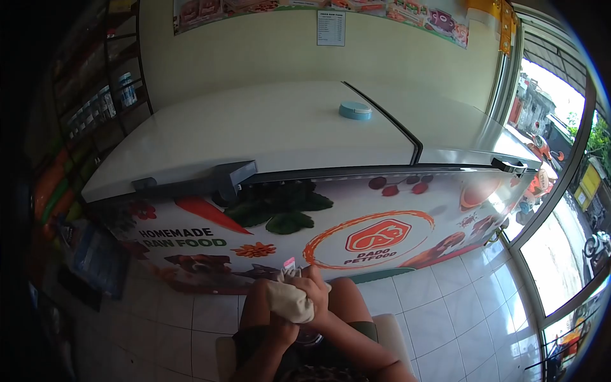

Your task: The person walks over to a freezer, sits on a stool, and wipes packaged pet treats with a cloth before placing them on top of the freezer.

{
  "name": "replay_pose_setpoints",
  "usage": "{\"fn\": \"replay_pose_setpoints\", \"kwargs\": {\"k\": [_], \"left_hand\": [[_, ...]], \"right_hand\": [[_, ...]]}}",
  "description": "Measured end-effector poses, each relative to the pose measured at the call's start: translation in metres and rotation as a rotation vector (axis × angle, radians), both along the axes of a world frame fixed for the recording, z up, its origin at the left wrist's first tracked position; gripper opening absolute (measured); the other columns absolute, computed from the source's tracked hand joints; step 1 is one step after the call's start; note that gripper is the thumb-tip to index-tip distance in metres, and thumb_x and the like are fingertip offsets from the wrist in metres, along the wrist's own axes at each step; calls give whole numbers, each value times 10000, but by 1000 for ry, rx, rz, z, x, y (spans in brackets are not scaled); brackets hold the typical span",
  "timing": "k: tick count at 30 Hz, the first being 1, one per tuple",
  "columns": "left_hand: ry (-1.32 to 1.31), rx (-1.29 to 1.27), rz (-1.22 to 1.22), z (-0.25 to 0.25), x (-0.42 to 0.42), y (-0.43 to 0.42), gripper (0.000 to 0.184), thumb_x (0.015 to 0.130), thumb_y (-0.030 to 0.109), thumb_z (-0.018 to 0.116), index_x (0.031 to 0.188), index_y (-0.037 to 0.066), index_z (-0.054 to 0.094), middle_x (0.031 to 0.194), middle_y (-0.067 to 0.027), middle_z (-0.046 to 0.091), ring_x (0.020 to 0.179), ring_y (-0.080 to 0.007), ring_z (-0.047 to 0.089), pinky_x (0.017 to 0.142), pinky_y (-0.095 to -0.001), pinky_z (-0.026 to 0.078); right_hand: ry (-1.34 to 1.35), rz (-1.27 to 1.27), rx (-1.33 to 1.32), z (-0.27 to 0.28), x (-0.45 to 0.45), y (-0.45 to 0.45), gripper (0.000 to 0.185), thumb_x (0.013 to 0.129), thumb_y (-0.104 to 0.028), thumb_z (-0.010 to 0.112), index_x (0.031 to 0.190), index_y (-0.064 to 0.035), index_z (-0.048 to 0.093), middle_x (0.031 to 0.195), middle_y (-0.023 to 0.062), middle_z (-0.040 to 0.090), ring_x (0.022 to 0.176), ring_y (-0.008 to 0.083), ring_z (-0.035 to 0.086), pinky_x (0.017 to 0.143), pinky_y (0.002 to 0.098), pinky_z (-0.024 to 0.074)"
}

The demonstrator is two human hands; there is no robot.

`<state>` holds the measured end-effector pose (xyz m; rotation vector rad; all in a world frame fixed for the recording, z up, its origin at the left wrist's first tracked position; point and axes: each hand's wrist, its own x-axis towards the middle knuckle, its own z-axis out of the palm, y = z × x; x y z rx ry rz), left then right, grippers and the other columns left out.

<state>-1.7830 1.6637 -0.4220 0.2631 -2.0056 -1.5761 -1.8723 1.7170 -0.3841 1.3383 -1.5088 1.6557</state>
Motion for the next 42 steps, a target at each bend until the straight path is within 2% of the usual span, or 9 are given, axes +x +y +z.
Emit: {"fn": "replay_pose_setpoints", "kwargs": {"k": [6, 9, 12, 16, 19, 24, 29, 34, 42], "left_hand": [[-8, 47, -182, -9, 0, 1, 302, 936, 213, 334, 1111, 2, 460, 941, -124, 523, 835, -242, 512, 766, -302, 405], [211, 213, 162, -2, -8, 3, 354, 940, 298, 342, 1143, 27, 447, 953, -57, 531, 859, -142, 507, 796, -267, 406], [754, 843, -250, 0, -10, -40, 452, 887, 368, 462, 1172, 21, 412, 997, -62, 524, 880, -153, 524, 779, -261, 417], [494, 742, 25, 37, 2, -29, 512, 876, 386, 470, 1192, -7, 384, 959, -63, 514, 847, -149, 509, 761, -244, 410], [44, 33, -46, 38, 1, 0, 555, 874, 315, 500, 1268, -29, 318, 1076, -77, 510, 972, -143, 499, 849, -268, 392], [256, 618, -343, 14, -1, 18, 488, 899, 239, 431, 1287, -22, 290, 1120, -74, 481, 943, -148, 499, 827, -248, 390], [340, 326, -5, 24, -7, 10, 543, 915, 358, 382, 1294, -13, 270, 1019, -28, 449, 764, -76, 438, 655, -209, 386], [508, 660, 187, 53, 4, -30, 537, 922, 373, 354, 1285, -20, 305, 843, -8, 398, 687, -85, 405, 538, -215, 384], [403, 352, 68, 42, -17, 13, 452, 941, 326, 328, 1199, -32, 427, 902, -43, 458, 814, -105, 423, 772, -264, 370]], "right_hand": [[-108, -378, -41, 15, -1, 13, 307, 663, -175, 655, 918, -27, 571, 814, 117, 524, 710, 248, 536, 616, 327, 435], [-79, 197, 152, -17, 13, 13, 282, 655, -172, 658, 877, -22, 570, 778, 119, 527, 684, 273, 549, 579, 339, 441], [21, 457, 231, -21, 18, 25, 270, 634, -160, 685, 847, -37, 573, 728, 113, 525, 642, 278, 554, 567, 337, 445], [-104, 256, 127, -39, 17, 41, 264, 626, -168, 713, 823, -63, 572, 646, 98, 502, 570, 265, 541, 533, 328, 429], [-90, 142, 5, -21, 1, 32, 261, 624, -144, 729, 814, -61, 570, 696, 80, 521, 585, 244, 526, 500, 323, 412], [380, -554, 281, 53, -11, 43, 440, 557, -260, 730, 935, -76, 599, 818, 59, 554, 740, 211, 522, 631, 306, 401], [-321, 361, 237, -9, 6, 23, 438, 578, -204, 728, 949, -41, 562, 860, 110, 559, 737, 269, 541, 687, 330, 429], [-47, 724, 321, -32, 25, 33, 451, 615, -250, 720, 966, -18, 562, 838, 148, 594, 706, 275, 600, 654, 329, 471], [-304, 193, 257, -24, 9, 28, 392, 628, -114, 684, 986, -38, 543, 897, 109, 596, 844, 216, 600, 741, 293, 455]]}}
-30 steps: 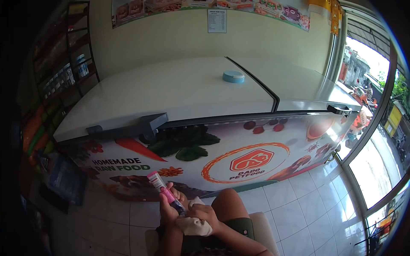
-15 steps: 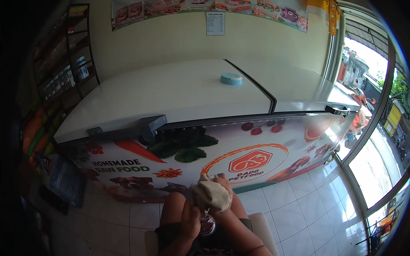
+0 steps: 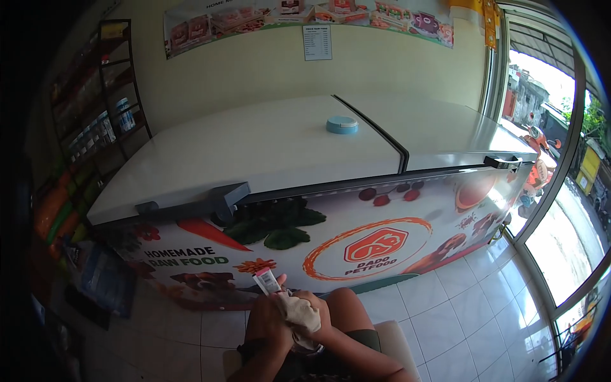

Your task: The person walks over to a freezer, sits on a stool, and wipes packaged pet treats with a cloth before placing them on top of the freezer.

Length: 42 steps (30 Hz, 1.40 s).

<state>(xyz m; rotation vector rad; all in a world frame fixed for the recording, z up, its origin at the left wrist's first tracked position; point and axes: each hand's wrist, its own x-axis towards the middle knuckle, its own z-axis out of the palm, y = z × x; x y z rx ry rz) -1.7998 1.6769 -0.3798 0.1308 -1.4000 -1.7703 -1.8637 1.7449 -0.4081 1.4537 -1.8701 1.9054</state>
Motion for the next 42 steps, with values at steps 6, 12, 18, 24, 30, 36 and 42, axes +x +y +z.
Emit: {"fn": "replay_pose_setpoints", "kwargs": {"k": [6, 12, 18, 24, 30, 36, 42], "left_hand": [[22, -251, 290, 95, -3, -79, 415, 894, 337, 472, 1111, -16, 505, 826, -24, 490, 726, -100, 443, 702, -245, 377], [16, -1296, 849, 224, -74, -174, 177, 763, 16, 554, 895, 91, 644, 843, -52, 582, 780, -207, 550, 731, -322, 413], [-481, -1485, 663, 181, -123, -247, 267, 719, -42, 532, 927, 84, 641, 850, -61, 601, 777, -239, 567, 746, -347, 414], [-170, -1267, -10, 127, -22, -105, 151, 685, -22, 578, 805, 68, 595, 767, -45, 551, 711, -229, 540, 637, -328, 406], [-532, -1509, -727, -55, 19, -36, 209, 717, 93, 608, 924, 61, 607, 841, -70, 573, 775, -260, 579, 694, -359, 459], [-976, -1498, -753, -53, 9, -21, 141, 764, 131, 544, 869, 37, 556, 835, -158, 603, 802, -306, 596, 659, -411, 472], [-1066, -1562, -695, -83, 8, -17, 135, 719, 90, 555, 846, 45, 557, 840, -164, 612, 823, -323, 589, 716, -408, 458]], "right_hand": [[-498, 314, 68, -63, -32, 4, 341, 720, -148, 602, 1031, -28, 530, 936, 89, 595, 889, 207, 586, 788, 284, 447], [-1398, 583, -642, -234, -105, -14, 293, 882, -222, 384, 1058, -27, 514, 979, 78, 566, 884, 196, 563, 785, 287, 453], [-1460, 258, -684, -209, -109, -2, 267, 874, -273, 409, 1029, -90, 524, 966, 65, 556, 889, 186, 555, 753, 292, 460], [-1533, 319, -638, -180, -93, 4, 295, 851, -292, 410, 1031, -91, 529, 954, 76, 561, 863, 206, 553, 739, 309, 462], [-1701, 482, -481, -135, -72, -5, 315, 857, -285, 415, 1060, -71, 527, 976, 95, 595, 897, 245, 578, 803, 381, 464], [-1513, 392, -30, -157, -45, -27, 310, 853, -266, 506, 1095, -72, 514, 1011, 67, 588, 933, 183, 562, 824, 308, 439], [-1518, 432, -8, -131, -35, -10, 303, 856, -262, 527, 1092, -72, 513, 990, 50, 583, 896, 167, 567, 812, 293, 443]]}}
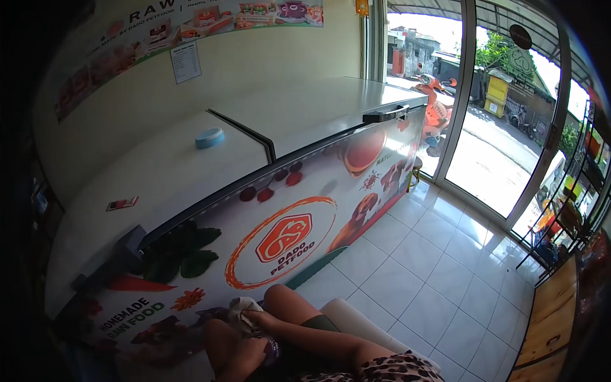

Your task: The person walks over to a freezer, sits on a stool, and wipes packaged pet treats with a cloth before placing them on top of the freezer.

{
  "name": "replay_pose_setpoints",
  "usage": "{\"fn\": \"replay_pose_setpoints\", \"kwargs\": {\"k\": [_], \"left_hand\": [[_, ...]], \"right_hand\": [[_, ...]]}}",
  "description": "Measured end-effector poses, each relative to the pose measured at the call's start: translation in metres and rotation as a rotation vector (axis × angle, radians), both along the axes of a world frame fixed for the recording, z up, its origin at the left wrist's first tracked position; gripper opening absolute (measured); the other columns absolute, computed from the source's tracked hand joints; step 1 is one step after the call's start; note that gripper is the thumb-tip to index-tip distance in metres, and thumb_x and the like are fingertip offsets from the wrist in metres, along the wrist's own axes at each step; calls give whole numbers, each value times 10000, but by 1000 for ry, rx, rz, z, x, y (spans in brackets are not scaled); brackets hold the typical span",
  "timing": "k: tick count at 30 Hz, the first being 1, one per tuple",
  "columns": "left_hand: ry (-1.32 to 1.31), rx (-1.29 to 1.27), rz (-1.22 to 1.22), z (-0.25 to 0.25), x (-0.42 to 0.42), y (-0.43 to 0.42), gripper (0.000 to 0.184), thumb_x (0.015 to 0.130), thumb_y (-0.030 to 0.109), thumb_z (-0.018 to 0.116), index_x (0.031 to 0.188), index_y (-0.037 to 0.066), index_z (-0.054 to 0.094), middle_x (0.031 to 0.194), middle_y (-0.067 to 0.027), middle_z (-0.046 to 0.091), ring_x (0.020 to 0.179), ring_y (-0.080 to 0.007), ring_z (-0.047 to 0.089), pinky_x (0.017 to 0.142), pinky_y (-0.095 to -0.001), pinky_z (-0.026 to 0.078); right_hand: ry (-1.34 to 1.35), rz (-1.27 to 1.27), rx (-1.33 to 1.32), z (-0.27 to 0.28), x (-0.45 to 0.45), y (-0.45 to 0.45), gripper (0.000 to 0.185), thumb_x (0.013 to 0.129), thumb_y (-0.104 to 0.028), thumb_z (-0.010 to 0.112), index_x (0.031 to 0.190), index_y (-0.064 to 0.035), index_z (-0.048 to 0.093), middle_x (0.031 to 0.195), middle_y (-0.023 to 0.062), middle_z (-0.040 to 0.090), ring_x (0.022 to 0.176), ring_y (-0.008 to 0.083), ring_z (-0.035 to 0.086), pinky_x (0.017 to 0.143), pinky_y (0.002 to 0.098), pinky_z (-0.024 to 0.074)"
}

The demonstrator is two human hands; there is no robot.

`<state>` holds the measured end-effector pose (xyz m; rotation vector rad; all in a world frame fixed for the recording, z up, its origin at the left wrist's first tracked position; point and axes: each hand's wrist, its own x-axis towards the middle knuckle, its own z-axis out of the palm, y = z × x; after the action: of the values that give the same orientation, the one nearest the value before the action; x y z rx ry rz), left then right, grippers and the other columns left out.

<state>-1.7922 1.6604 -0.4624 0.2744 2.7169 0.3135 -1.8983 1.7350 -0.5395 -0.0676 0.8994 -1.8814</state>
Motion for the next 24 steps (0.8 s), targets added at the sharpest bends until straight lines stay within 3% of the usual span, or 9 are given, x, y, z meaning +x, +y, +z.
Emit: {"fn": "replay_pose_setpoints", "kwargs": {"k": [7, 9, 13, 15, 18, 20, 23, 24], "left_hand": [[113, 123, 157, 9, 16, 6, 98, 719, 81, 535, 810, 60, 566, 796, -152, 606, 778, -313, 589, 689, -394, 460], [211, 323, 158, 9, 19, 5, 122, 726, 64, 534, 834, 52, 591, 793, -153, 598, 761, -316, 583, 685, -383, 458], [409, 450, 279, 3, 36, 8, 191, 762, 68, 527, 924, 84, 628, 874, -103, 596, 790, -294, 584, 675, -378, 470], [385, 477, 370, 4, 41, 12, 184, 775, 49, 508, 907, 79, 631, 873, -105, 593, 791, -290, 587, 678, -367, 470], [407, 544, 453, -3, 43, 2, 197, 790, 12, 482, 912, 77, 624, 872, -111, 581, 791, -286, 586, 681, -344, 469], [444, 588, 449, 5, 42, -5, 213, 792, -5, 476, 933, 79, 613, 872, -114, 571, 789, -286, 584, 681, -333, 467], [612, 770, 424, 34, 37, -14, 192, 828, -7, 464, 984, 48, 561, 868, -119, 551, 785, -266, 570, 692, -311, 457], [776, 877, 443, 35, 36, -20, 181, 848, -3, 449, 1006, 35, 529, 868, -102, 534, 776, -230, 552, 695, -295, 446]], "right_hand": [[-33, -70, -106, 6, 5, 4, 283, 858, -248, 513, 1070, -60, 503, 960, 69, 583, 869, 191, 578, 793, 318, 459], [-70, -58, -120, 7, 3, 8, 283, 857, -244, 510, 1070, -59, 501, 959, 76, 584, 868, 199, 579, 791, 325, 462], [-135, -94, -187, -2, -3, 7, 305, 846, -230, 504, 1087, -44, 489, 978, 106, 586, 892, 245, 578, 821, 360, 458], [-244, -129, -147, -3, -5, 8, 319, 851, -252, 474, 1092, -43, 488, 998, 117, 580, 916, 264, 569, 847, 389, 444], [-196, -47, -210, 3, -8, 6, 343, 856, -288, 434, 1101, -53, 488, 998, 120, 577, 944, 271, 556, 866, 416, 429], [-302, -115, -175, 9, -10, 6, 333, 867, -304, 404, 1068, -61, 509, 984, 115, 580, 884, 287, 569, 814, 405, 454], [-249, -177, -155, 8, -18, 7, 336, 865, -323, 401, 1064, -75, 513, 986, 110, 577, 870, 296, 569, 809, 401, 457], [-241, -173, -156, 14, -21, 10, 336, 865, -323, 401, 1064, -75, 513, 986, 110, 577, 870, 296, 569, 809, 401, 457]]}}
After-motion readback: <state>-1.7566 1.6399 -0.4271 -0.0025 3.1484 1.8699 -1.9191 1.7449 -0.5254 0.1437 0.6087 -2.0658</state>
